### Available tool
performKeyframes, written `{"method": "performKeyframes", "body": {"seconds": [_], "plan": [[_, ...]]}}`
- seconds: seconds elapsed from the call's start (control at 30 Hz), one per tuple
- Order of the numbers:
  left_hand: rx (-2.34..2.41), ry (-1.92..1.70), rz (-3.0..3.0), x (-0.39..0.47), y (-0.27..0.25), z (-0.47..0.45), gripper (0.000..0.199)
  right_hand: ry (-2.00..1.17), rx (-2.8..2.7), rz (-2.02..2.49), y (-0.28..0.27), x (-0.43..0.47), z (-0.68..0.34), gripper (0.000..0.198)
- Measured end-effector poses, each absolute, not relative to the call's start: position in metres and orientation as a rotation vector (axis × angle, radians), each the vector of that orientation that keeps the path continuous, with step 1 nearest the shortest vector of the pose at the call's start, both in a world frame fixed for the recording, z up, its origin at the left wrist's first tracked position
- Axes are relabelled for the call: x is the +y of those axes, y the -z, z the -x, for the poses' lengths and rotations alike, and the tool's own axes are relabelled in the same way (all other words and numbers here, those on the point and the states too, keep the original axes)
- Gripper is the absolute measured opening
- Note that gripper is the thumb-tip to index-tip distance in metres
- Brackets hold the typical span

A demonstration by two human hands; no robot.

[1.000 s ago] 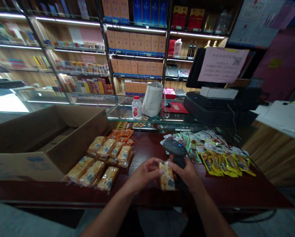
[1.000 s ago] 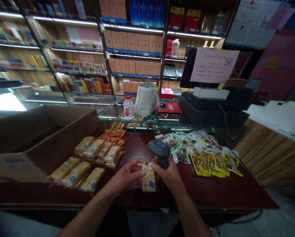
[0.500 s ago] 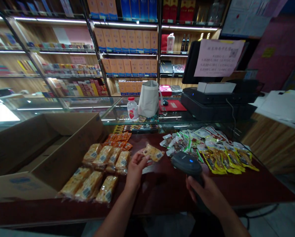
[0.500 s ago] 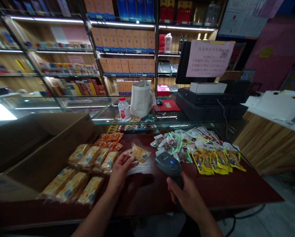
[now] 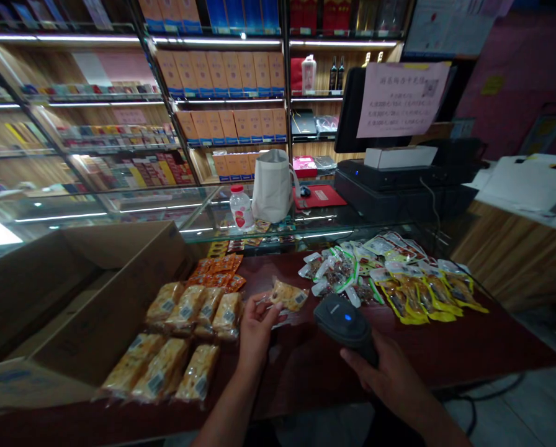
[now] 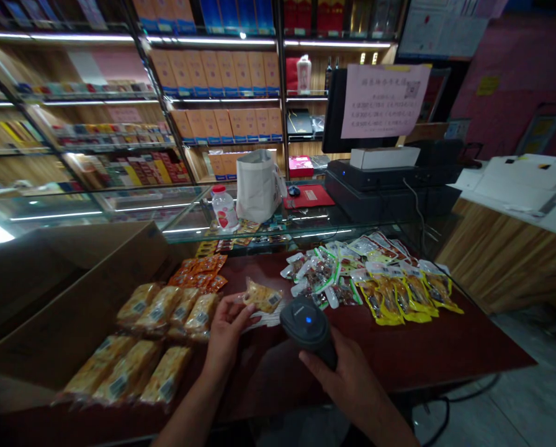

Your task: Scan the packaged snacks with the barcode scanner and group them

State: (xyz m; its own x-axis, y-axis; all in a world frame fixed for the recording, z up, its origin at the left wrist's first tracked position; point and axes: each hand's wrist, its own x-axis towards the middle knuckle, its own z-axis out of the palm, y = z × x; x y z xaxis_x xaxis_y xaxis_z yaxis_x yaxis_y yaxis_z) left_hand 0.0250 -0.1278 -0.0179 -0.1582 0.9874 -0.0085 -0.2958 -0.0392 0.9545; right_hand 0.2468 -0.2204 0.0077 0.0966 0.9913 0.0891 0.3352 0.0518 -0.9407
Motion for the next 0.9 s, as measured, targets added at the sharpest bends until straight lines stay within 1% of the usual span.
{"method": "performKeyframes", "body": {"seconds": [0.13, 0.3, 0.5, 0.6, 0.7, 0.8, 0.9], "plan": [[1.084, -1.465, -0.933, -0.127, 0.02, -0.026, 0.046, -0.925, -1.496, 1.429, -0.004, -0.217, -0.251, 0.046], [1.096, -1.46, -0.915, -0.126, 0.02, -0.026, 0.047, -0.761, -1.516, 1.461, -0.004, -0.218, -0.252, 0.038], [1.087, -1.425, -0.921, -0.121, 0.026, -0.025, 0.054, -0.806, -1.543, 1.401, -0.004, -0.217, -0.254, 0.036], [1.096, -1.349, -0.944, -0.113, 0.027, -0.024, 0.057, -0.932, -1.473, 1.419, -0.002, -0.22, -0.255, 0.035], [1.096, -1.263, -0.976, -0.103, 0.018, -0.025, 0.054, -1.035, -1.34, 1.461, 0.001, -0.224, -0.261, 0.035], [1.097, -1.209, -0.984, -0.097, 0.003, -0.03, 0.05, -0.974, -1.205, 1.498, 0.003, -0.227, -0.275, 0.04], [1.029, -1.019, -1.027, -0.098, -0.001, -0.049, 0.052, -0.931, -1.079, 1.49, 0.0, -0.229, -0.296, 0.048]]}}
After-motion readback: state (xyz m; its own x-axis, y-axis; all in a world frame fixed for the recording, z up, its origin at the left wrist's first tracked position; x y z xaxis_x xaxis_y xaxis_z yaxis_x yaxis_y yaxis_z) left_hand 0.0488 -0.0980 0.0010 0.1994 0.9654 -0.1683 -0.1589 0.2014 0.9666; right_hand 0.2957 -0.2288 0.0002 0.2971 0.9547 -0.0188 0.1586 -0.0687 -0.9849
